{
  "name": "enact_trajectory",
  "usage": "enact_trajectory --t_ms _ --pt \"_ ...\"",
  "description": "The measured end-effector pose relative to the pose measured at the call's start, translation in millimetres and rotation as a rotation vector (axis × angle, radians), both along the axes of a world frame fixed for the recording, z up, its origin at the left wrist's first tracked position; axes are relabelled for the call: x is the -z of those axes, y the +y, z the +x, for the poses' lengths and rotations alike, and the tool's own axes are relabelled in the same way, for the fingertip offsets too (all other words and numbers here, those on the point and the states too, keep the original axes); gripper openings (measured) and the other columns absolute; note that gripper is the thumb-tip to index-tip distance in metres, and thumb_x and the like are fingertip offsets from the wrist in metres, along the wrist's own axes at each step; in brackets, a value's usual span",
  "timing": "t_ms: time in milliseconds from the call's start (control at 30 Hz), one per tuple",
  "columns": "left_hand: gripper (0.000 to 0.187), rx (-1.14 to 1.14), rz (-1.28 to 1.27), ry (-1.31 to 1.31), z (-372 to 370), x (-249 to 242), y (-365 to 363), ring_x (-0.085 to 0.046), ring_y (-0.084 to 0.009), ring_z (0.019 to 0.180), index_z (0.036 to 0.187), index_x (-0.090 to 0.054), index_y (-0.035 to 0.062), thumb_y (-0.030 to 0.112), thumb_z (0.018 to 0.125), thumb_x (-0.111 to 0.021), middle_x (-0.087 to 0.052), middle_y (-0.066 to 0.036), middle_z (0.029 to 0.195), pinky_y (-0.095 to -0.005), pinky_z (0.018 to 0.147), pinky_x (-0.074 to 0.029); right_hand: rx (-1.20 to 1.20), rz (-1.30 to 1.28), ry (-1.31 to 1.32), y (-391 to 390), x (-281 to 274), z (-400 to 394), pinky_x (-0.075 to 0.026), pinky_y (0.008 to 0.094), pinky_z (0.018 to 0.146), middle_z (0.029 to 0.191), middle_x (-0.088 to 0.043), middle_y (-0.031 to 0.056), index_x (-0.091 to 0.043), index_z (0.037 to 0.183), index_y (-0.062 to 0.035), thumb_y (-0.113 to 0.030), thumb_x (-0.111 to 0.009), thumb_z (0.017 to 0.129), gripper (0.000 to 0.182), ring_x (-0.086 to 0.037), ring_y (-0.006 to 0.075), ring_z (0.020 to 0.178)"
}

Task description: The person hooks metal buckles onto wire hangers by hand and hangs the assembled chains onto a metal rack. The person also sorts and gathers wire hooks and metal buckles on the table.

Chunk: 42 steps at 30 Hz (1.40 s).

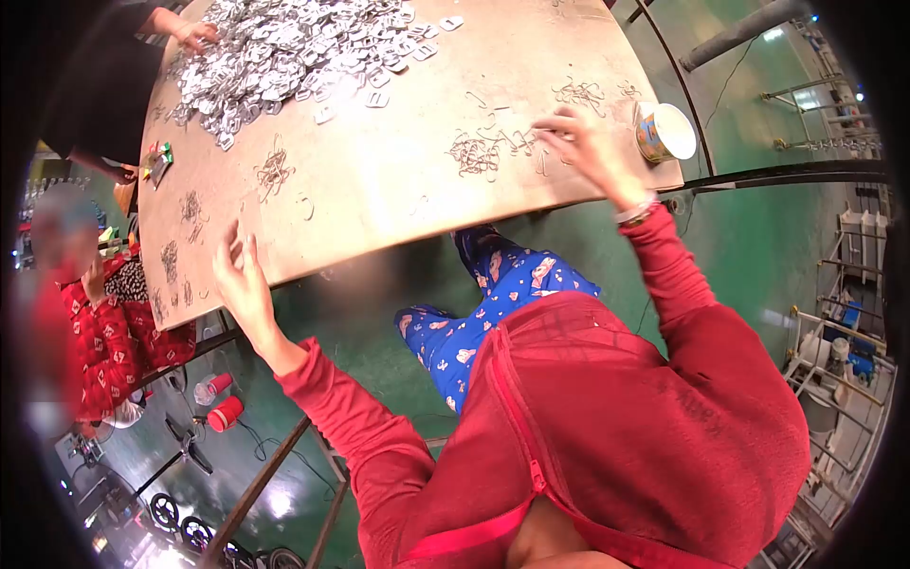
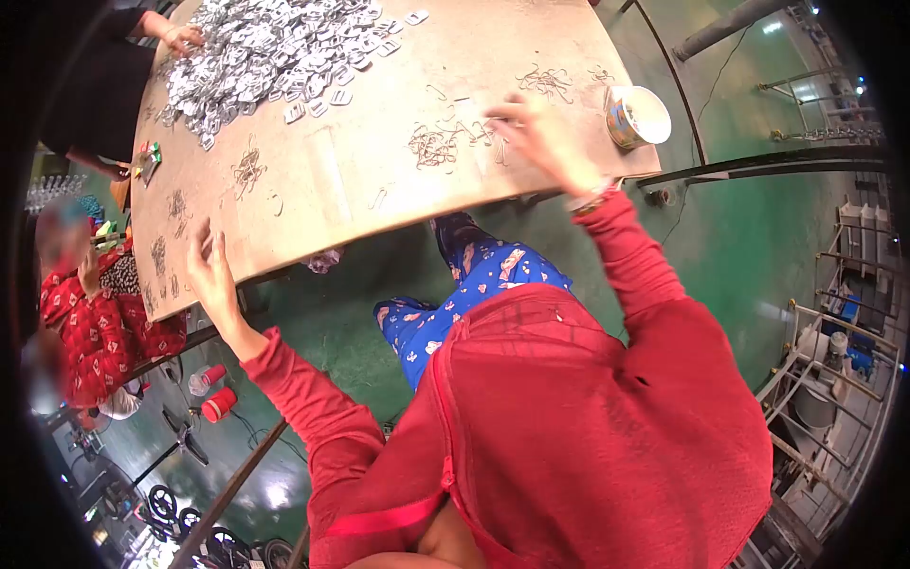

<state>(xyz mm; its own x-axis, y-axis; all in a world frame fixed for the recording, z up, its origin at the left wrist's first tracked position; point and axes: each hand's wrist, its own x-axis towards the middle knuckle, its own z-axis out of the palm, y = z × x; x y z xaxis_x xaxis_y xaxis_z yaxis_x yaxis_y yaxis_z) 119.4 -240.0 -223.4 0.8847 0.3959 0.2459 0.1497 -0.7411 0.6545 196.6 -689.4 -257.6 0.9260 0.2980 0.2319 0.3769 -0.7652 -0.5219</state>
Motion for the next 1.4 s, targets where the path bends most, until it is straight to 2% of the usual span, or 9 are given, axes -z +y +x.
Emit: enact_trajectory --t_ms 200,333,533,700,800,833,900,1067,1400 --pt "0.028 -0.138 0.001 -0.078 -68 -8 -21 -0.06 -0.0197 0.093 0.113 -0.059 -0.0003 0.013 0.088 -0.056 -0.063 -0.015 0.106 -0.0322 0.083 -0.046 -0.048 0.042 0.143 -65 35 -18 -0.045 0.0384 0.076 0.09 -0.058 0.0118 -0.067 0.091 -0.005 -0.017 -0.068 0.074 0.021 -0.055 0.0293 0.086" --pt "0.028 -0.147 -0.063 -0.122 -93 -20 -53 -0.059 -0.0201 0.092 0.111 -0.059 -0.0008 0.013 0.087 -0.057 -0.063 -0.014 0.106 -0.0322 0.083 -0.046 0.048 -0.071 -0.117 -56 75 -34 -0.044 0.0381 0.078 0.086 -0.056 0.0132 -0.064 0.08 -0.0045 -0.01 -0.064 0.074 0.008 -0.052 0.0316 0.091" --pt "0.026 -0.209 -0.031 -0.152 -120 -20 -74 -0.058 -0.0218 0.097 0.11 -0.06 -0.0008 0.011 0.087 -0.055 -0.062 -0.013 0.106 -0.033 0.087 -0.044 0.203 -0.223 -0.374 -56 93 -50 -0.041 0.0443 0.075 0.092 -0.05 0.0165 -0.051 0.093 -0.0039 -0.003 -0.052 0.077 0.016 -0.045 0.0357 0.095" --pt "0.022 -0.186 0.243 -0.198 -120 -40 -118 -0.059 -0.0247 0.091 0.103 -0.062 -0.0016 0.01 0.087 -0.054 -0.063 -0.014 0.097 -0.0352 0.083 -0.045 0.398 0.394 -0.079 -83 25 -34 -0.044 0.0321 0.064 0.076 -0.056 0.0099 -0.05 0.1 0.0005 -0.004 -0.048 0.086 0.015 -0.056 0.0226 0.073" --pt "0.024 0.33 0.574 -0.195 -73 -5 -214 -0.061 -0.0306 0.092 0.099 -0.063 0.0006 0.01 0.083 -0.048 -0.062 -0.016 0.105 -0.0377 0.077 -0.049 0.357 0.765 -0.148 -78 5 -34 -0.04 0.0238 0.056 0.068 -0.052 0.0029 -0.05 0.102 0.0002 -0.006 -0.048 0.09 0.014 -0.049 0.0091 0.064" --pt "0.025 0.449 0.375 -0.076 -63 -28 -273 -0.059 -0.0339 0.093 0.099 -0.062 0.0011 0.014 0.083 -0.048 -0.061 -0.018 0.105 -0.0403 0.078 -0.048 0.354 0.93 -0.09 -75 -3 -41 -0.041 0.0223 0.057 0.073 -0.052 0.002 -0.05 0.103 0.0003 -0.003 -0.047 0.09 0.014 -0.05 0.008 0.065" --pt "0.029 0.79 0.213 -0.361 -20 40 -345 -0.053 -0.0332 0.104 0.104 -0.061 0.0023 0.02 0.084 -0.05 -0.059 -0.017 0.107 -0.0467 0.093 -0.037 0.391 1.039 -0.071 -62 -23 -63 -0.042 0.0204 0.059 0.081 -0.055 0.0025 -0.051 0.105 0.0003 -0.003 -0.047 0.09 0.015 -0.05 0.0068 0.066" --pt "0.056 0.805 0.467 -0.238 12 103 -413 -0.033 -0.0348 0.127 0.121 -0.052 0.0032 0.046 0.086 -0.049 -0.042 -0.012 0.134 -0.056 0.102 -0.022 0.398 1.127 -0.083 -75 -17 -94 -0.04 0.0172 0.055 0.086 -0.058 0.0008 -0.053 0.107 -0.0027 -0.003 -0.049 0.091 0.016 -0.049 0.0038 0.066" --pt "0.065 0.559 0.457 -0.047 17 97 -379 -0.031 -0.0439 0.126 0.129 -0.043 -0.0019 0.048 0.087 -0.045 -0.041 -0.02 0.134 -0.0587 0.103 -0.018 0.337 1.114 -0.003 -78 -15 -82 -0.036 0.0168 0.052 0.073 -0.054 -0.0018 -0.055 0.105 -0.0045 -0.006 -0.048 0.093 0.014 -0.045 0.0024 0.06"
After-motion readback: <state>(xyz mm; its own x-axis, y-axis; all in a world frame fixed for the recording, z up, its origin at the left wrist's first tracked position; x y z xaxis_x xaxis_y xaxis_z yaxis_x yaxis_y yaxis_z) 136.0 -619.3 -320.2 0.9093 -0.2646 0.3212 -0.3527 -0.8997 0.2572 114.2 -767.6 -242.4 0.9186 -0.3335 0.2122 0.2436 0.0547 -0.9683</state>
